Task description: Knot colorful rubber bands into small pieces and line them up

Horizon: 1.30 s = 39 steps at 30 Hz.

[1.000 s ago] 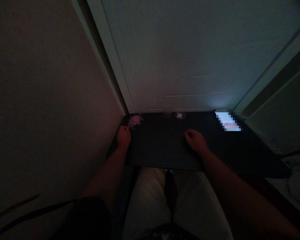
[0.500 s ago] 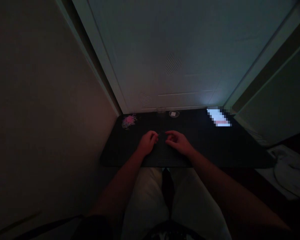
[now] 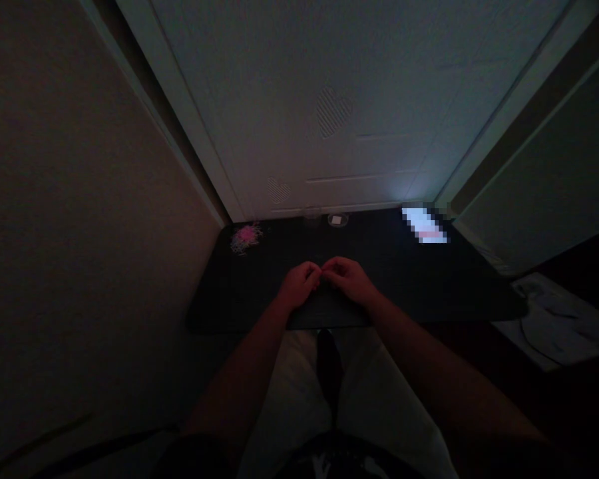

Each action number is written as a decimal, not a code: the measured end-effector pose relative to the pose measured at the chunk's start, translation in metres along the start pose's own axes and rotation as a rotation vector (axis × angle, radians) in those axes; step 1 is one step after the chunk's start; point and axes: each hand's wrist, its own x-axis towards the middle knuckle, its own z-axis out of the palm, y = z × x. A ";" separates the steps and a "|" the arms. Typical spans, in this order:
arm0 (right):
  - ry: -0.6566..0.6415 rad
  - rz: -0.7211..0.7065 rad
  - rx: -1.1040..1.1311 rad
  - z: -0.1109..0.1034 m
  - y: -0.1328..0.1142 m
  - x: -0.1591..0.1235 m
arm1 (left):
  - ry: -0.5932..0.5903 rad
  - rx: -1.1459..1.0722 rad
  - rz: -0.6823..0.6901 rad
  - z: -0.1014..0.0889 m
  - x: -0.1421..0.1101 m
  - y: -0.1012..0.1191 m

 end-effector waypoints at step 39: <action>0.080 -0.054 -0.190 -0.003 0.008 0.000 | 0.092 0.078 0.050 0.002 0.002 0.001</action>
